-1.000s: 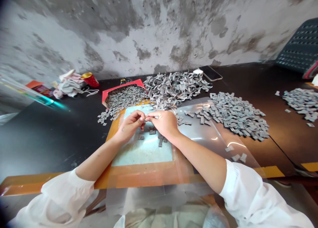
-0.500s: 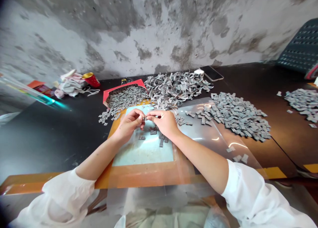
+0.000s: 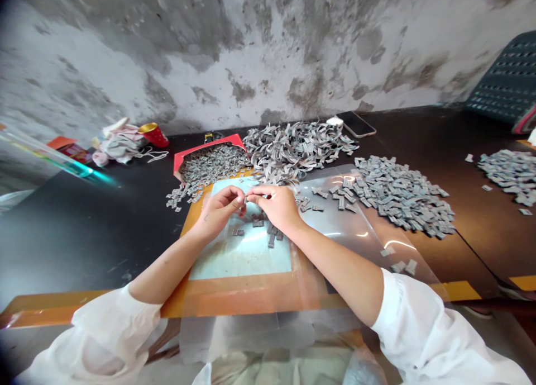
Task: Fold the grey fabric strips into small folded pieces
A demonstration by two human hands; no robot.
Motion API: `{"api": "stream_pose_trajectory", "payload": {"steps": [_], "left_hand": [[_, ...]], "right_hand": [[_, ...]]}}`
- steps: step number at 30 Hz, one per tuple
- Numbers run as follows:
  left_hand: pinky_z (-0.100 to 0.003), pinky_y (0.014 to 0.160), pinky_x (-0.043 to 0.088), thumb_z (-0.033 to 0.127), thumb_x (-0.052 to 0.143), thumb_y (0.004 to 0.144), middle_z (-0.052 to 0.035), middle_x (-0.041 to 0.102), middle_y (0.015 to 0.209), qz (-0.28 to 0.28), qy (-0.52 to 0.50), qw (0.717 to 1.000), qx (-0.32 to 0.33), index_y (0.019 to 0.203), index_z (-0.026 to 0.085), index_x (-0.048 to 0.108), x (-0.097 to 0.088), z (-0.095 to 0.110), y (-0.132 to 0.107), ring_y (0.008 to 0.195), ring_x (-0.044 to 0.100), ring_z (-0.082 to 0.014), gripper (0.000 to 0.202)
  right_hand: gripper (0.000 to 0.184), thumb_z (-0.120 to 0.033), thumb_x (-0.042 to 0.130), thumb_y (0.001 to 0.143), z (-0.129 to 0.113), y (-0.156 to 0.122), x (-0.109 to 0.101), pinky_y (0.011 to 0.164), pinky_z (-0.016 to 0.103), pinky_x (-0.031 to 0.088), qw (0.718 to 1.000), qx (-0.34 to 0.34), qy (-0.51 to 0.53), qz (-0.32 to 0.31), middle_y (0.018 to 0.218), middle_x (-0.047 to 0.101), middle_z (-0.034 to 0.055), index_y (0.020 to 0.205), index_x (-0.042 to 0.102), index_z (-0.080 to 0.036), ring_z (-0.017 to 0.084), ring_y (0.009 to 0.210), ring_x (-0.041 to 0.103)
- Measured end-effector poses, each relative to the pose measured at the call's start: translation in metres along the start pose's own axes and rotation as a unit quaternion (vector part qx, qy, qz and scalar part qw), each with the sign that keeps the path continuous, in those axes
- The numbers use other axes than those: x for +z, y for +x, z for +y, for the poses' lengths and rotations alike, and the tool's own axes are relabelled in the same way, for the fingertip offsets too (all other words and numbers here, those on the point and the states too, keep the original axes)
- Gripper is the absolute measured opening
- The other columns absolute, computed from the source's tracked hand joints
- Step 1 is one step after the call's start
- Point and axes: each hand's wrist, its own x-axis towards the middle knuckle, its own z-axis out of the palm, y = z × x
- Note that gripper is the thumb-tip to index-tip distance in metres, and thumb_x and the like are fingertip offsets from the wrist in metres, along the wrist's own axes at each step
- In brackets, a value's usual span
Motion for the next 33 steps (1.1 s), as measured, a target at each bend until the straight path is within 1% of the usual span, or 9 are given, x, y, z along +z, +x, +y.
{"api": "stream_pose_trajectory", "payload": {"steps": [5, 10, 15, 19, 25, 27, 30, 31, 33], "left_hand": [[-0.022, 0.058, 0.050, 0.044, 0.066, 0.082, 0.0017, 0.053, 0.071, -0.007, -0.027, 0.999, -0.017, 0.083, 0.018, 0.053, 0.0016, -0.0002, -0.0008, 0.063, 0.055, -0.0106, 0.029], [-0.021, 0.056, 0.048, 0.041, 0.067, 0.082, 0.0028, 0.051, 0.070, -0.018, -0.047, 0.999, -0.015, 0.083, 0.019, 0.050, 0.0038, -0.0030, -0.0007, 0.061, 0.053, -0.0094, 0.028], [-0.020, 0.055, 0.046, 0.042, 0.065, 0.084, 0.0034, 0.049, 0.069, -0.006, -0.042, 0.999, -0.008, 0.083, 0.019, 0.050, 0.0072, -0.0054, -0.0012, 0.059, 0.049, -0.0092, 0.027], [-0.020, 0.054, 0.043, 0.043, 0.063, 0.084, 0.0035, 0.048, 0.067, -0.006, -0.035, 0.999, -0.012, 0.082, 0.020, 0.050, 0.0091, -0.0041, -0.0024, 0.058, 0.048, -0.0092, 0.027], [-0.018, 0.052, 0.043, 0.044, 0.066, 0.082, 0.0038, 0.048, 0.066, 0.000, -0.035, 0.999, -0.012, 0.081, 0.019, 0.050, 0.0079, -0.0018, -0.0015, 0.056, 0.047, -0.0082, 0.030], [-0.019, 0.053, 0.046, 0.044, 0.067, 0.081, 0.0028, 0.050, 0.070, 0.009, -0.042, 0.999, -0.019, 0.082, 0.019, 0.051, 0.0079, -0.0014, -0.0013, 0.060, 0.051, -0.0089, 0.030], [-0.024, 0.064, 0.054, 0.043, 0.067, 0.081, -0.0008, 0.057, 0.085, 0.001, -0.081, 0.996, -0.029, 0.087, 0.019, 0.051, 0.0087, -0.0017, -0.0011, 0.078, 0.059, -0.0128, 0.030], [-0.027, 0.068, 0.056, 0.042, 0.068, 0.081, -0.0016, 0.058, 0.089, -0.004, -0.097, 0.995, -0.030, 0.089, 0.019, 0.051, 0.0087, -0.0020, -0.0010, 0.082, 0.060, -0.0138, 0.030], [-0.028, 0.069, 0.056, 0.039, 0.071, 0.079, -0.0007, 0.058, 0.089, 0.001, -0.115, 0.993, -0.026, 0.091, 0.019, 0.051, 0.0077, -0.0025, -0.0002, 0.080, 0.061, -0.0129, 0.030]], "right_hand": [[0.013, -0.024, 0.069, 0.076, 0.0010, -0.0012, 0.0021, 0.083, 0.030, 0.052, 1.000, 0.006, 0.002, 0.001, 0.088, 0.077, -0.0008, 0.086, 0.078, -0.024, 0.020, 0.086, 0.071], [0.012, -0.025, 0.071, 0.075, 0.0003, -0.0020, 0.0030, 0.081, 0.028, 0.052, 1.000, -0.004, 0.003, 0.015, 0.087, 0.077, -0.0025, 0.084, 0.078, -0.026, 0.019, 0.085, 0.071], [0.012, -0.023, 0.070, 0.076, -0.0002, -0.0029, 0.0039, 0.079, 0.028, 0.052, 0.998, -0.017, -0.047, 0.028, 0.088, 0.077, -0.0042, 0.083, 0.078, -0.029, 0.019, 0.086, 0.071], [0.014, -0.022, 0.068, 0.077, 0.0018, -0.0028, 0.0047, 0.078, 0.029, 0.052, 0.997, -0.008, -0.074, 0.024, 0.088, 0.077, -0.0035, 0.083, 0.078, -0.030, 0.020, 0.087, 0.071], [0.013, -0.021, 0.068, 0.077, 0.0042, -0.0010, 0.0054, 0.081, 0.029, 0.052, 0.999, -0.002, -0.035, 0.018, 0.088, 0.077, -0.0028, 0.083, 0.078, -0.027, 0.020, 0.087, 0.071], [0.012, -0.023, 0.069, 0.077, 0.0047, -0.0009, 0.0056, 0.082, 0.029, 0.052, 1.000, 0.006, -0.023, 0.012, 0.088, 0.077, -0.0019, 0.085, 0.078, -0.025, 0.020, 0.087, 0.071], [0.013, -0.026, 0.068, 0.078, 0.0038, -0.0018, 0.0054, 0.079, 0.028, 0.052, 1.000, -0.001, -0.007, 0.006, 0.089, 0.077, 0.0003, 0.087, 0.077, -0.023, 0.018, 0.085, 0.071], [0.016, -0.027, 0.067, 0.079, 0.0028, -0.0024, 0.0051, 0.077, 0.027, 0.052, 1.000, -0.008, -0.004, 0.006, 0.090, 0.076, 0.0008, 0.092, 0.076, -0.022, 0.018, 0.084, 0.070], [0.025, -0.028, 0.066, 0.081, -0.0004, -0.0038, 0.0037, 0.076, 0.027, 0.051, 1.000, -0.023, -0.010, 0.014, 0.090, 0.076, 0.0008, 0.105, 0.071, -0.023, 0.016, 0.081, 0.070]]}}
